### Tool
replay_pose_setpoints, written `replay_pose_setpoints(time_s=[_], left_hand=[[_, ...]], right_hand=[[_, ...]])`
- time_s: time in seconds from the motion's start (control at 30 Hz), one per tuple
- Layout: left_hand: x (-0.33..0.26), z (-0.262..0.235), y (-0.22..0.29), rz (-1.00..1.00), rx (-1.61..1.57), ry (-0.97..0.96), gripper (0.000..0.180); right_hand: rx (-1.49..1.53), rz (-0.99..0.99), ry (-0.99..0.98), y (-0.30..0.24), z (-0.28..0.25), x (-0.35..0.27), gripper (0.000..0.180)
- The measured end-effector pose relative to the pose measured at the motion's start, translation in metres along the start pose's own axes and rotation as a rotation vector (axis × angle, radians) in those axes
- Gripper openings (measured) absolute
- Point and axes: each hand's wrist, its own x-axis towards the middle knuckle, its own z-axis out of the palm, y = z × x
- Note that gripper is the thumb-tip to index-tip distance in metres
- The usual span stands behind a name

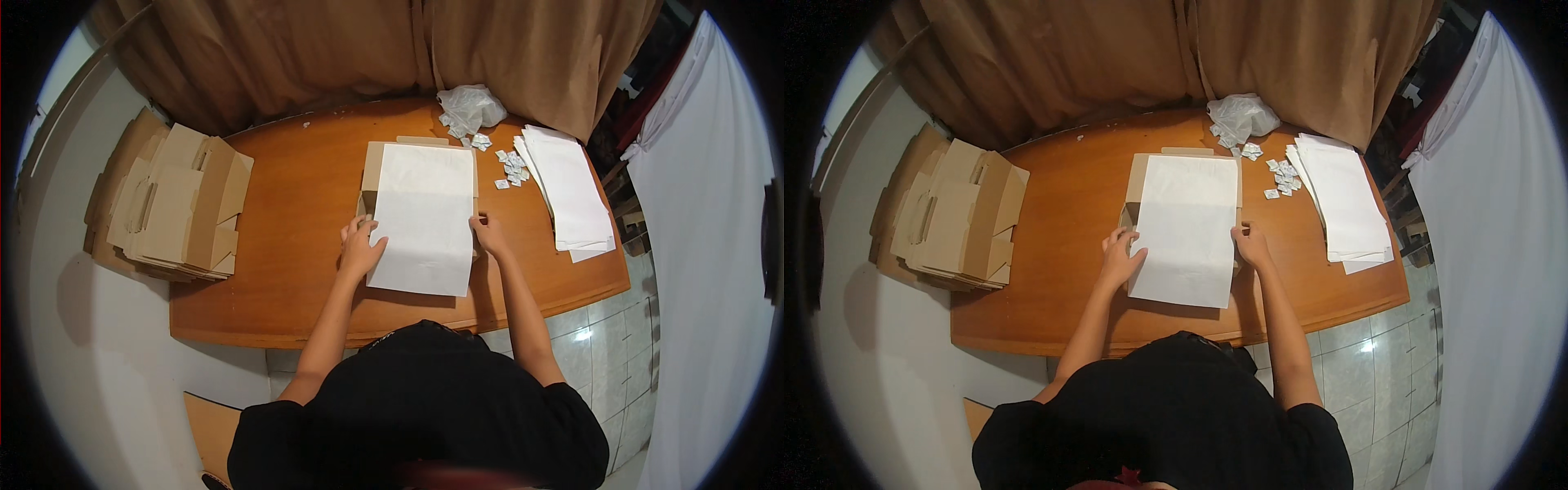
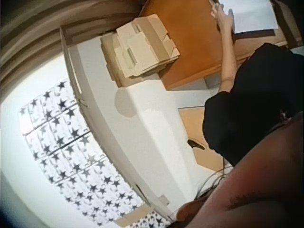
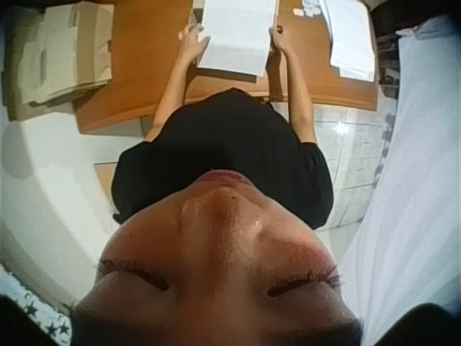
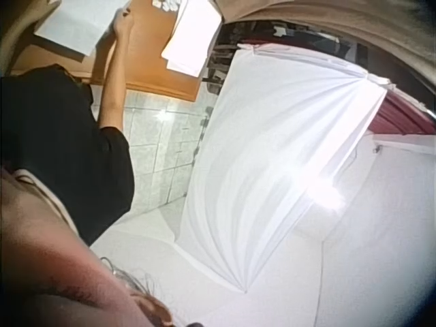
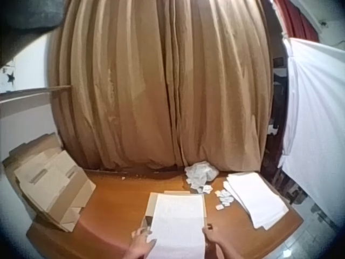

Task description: Assembling cardboard shoe boxes and placing white tissue paper inside.

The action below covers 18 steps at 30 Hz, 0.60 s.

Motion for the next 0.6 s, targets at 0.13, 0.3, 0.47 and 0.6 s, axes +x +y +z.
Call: replay_pose_setpoints(time_s=[0.13,0.3,0.47,0.6], left_hand=[[-0.013,0.003,0.003,0.102,0.165,0.112,0.032],[-0.027,0.011,0.033,0.434,0.108,-0.184,0.034],[-0.027,0.027,0.039,0.368,0.149,-0.296,0.049],[-0.006,0.031,0.035,0.186,0.280,-0.529,0.071]], right_hand=[[-0.310,-0.251,0.247,-0.033,0.011,-0.009,0.053],[-0.495,-0.583,0.212,-0.065,0.036,0.000,0.053],[-0.682,-0.531,0.002,-0.077,0.059,0.018,0.056],[-0.750,-0.465,-0.050,-0.082,0.060,0.032,0.058]])
